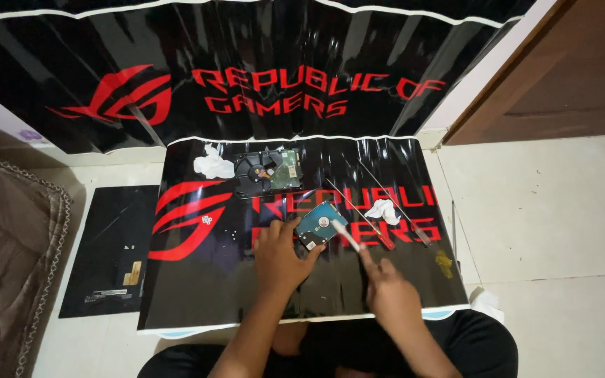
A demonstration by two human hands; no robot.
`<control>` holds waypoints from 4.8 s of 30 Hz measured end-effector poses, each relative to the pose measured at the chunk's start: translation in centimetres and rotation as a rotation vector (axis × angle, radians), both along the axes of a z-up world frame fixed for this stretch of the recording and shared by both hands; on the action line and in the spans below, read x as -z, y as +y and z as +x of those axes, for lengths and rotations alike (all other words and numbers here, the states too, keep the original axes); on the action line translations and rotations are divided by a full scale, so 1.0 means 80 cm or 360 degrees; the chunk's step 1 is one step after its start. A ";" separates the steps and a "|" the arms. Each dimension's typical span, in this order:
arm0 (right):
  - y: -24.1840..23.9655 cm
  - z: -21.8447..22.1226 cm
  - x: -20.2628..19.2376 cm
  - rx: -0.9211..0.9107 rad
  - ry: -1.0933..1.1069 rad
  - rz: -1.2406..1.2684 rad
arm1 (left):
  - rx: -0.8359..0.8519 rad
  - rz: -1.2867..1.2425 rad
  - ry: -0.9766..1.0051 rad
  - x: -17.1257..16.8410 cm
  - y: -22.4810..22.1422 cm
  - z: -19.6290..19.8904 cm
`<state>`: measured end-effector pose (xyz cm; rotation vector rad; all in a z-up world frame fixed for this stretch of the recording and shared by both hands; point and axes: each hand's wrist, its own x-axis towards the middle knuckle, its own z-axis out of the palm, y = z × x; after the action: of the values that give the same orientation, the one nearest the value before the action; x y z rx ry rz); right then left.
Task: The person disassembles a hard drive by removing the PCB with a screwdriver and inspects the components.
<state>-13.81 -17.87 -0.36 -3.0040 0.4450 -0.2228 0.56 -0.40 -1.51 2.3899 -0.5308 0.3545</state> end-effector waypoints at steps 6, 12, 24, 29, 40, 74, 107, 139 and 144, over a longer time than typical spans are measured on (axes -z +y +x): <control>-0.019 0.022 -0.011 0.0027 -0.0124 -0.0056 | 0.0022 -0.0016 0.0018 -0.009 0.001 -0.002; -0.036 0.050 0.015 -0.0009 -0.0063 -0.0140 | 0.0060 0.0028 0.0203 -0.026 0.006 -0.005; -0.033 0.032 -0.004 -0.0065 -0.0139 0.0023 | 0.0061 -0.0046 0.0088 -0.017 0.005 -0.004; -0.034 -0.009 -0.032 0.0135 -0.0035 0.0409 | 0.0061 -0.0025 0.0055 -0.021 0.005 -0.010; -0.028 -0.009 -0.037 0.0088 -0.0116 0.0115 | 0.0137 0.0258 0.0189 -0.014 -0.002 -0.001; 0.034 0.066 -0.008 0.0294 -0.0514 0.2645 | 0.0246 -0.1369 0.1212 0.055 0.000 -0.001; 0.052 0.073 -0.047 0.0597 -0.0268 0.2862 | 0.0215 -0.1461 0.1549 0.038 -0.002 -0.006; 0.003 0.107 -0.015 0.0147 -0.0048 0.2687 | 0.0574 -0.1182 0.1696 0.034 0.022 0.017; 0.009 0.111 0.005 0.0098 -0.0249 0.2602 | 0.0496 -0.1255 0.1685 0.033 0.017 0.021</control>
<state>-4.92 -17.12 -0.75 -1.3648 0.3839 -0.0295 2.22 0.98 -4.17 1.3959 -0.1768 -0.6992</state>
